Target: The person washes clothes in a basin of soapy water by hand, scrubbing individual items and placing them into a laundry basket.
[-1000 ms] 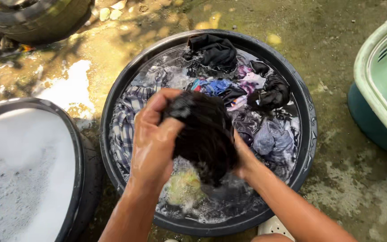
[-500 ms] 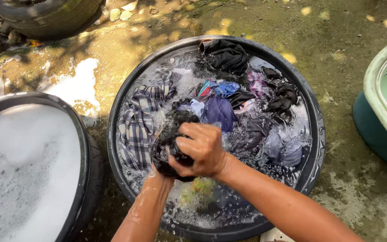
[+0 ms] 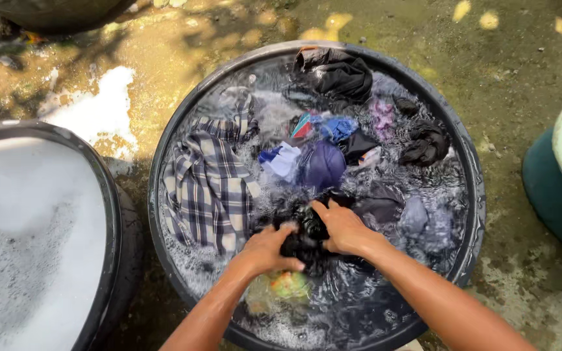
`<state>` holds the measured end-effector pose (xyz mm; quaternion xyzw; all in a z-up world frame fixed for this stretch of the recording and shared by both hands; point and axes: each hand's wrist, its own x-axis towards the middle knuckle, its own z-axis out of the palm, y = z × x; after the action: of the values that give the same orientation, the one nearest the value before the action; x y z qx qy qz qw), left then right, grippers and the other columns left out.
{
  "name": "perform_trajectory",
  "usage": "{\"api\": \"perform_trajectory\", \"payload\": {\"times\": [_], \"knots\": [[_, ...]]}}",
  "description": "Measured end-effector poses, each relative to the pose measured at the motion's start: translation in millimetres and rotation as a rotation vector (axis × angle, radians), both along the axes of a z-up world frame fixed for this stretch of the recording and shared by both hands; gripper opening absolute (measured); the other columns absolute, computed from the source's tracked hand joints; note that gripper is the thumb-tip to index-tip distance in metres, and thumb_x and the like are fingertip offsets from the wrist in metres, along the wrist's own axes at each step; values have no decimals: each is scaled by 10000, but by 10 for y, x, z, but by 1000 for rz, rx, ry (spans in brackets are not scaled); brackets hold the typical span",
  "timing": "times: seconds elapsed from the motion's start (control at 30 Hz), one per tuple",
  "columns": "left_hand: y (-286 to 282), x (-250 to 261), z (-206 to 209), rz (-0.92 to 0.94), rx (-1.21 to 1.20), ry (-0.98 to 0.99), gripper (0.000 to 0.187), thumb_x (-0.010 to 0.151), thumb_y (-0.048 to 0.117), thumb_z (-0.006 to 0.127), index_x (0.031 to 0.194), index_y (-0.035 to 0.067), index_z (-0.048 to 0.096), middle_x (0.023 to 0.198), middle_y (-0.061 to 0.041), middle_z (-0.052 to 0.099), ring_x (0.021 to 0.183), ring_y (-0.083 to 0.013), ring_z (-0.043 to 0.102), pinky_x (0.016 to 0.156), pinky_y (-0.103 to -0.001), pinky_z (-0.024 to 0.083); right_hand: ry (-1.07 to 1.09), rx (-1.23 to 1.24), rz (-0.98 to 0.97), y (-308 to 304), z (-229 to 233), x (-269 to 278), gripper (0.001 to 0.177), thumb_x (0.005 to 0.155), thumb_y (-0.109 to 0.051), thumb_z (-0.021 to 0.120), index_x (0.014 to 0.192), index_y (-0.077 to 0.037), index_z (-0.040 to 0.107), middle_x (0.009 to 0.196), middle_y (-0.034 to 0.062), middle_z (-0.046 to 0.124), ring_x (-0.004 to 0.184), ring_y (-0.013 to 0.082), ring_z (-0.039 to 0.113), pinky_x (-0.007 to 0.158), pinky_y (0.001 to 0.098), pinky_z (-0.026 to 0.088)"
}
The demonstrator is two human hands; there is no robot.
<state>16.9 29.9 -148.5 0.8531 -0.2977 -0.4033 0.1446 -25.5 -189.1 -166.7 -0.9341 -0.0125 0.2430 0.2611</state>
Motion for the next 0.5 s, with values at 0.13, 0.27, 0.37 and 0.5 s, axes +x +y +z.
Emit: {"api": "perform_trajectory", "payload": {"times": [0.13,0.27,0.37,0.5], "knots": [[-242,-127,-681,100,159,-42,694,712,277,844,1328,187,537,1150,-144,632,1092,-310,618,924,-400,509,68,-118,54,57,-688,-18,825,735,-319,825,1444,-140,444,1368,212,525,1232,419,559,1018,489,476],[-246,-388,-1001,184,150,-13,587,715,237,798,1252,151,577,1082,-130,667,1020,-283,652,891,-388,531,107,-171,128,35,-1185,-216,719,818,-444,740,1413,-117,505,1409,208,515,1285,412,529,1050,543,441],[-235,-436,-805,322,39,-47,509,718,208,763,1195,123,607,1031,-119,692,967,-263,678,865,-379,547,61,-141,120,-107,-1237,-216,684,880,-538,676,1390,-100,551,1439,206,508,1325,407,507,1074,584,415],[-275,-292,85,659,-458,-78,412,721,168,717,1119,87,647,962,-105,726,895,-236,712,832,-366,568,120,371,-191,-414,-788,55,764,912,-653,649,1413,-81,575,1414,171,562,1322,322,526,1117,507,416]]}}
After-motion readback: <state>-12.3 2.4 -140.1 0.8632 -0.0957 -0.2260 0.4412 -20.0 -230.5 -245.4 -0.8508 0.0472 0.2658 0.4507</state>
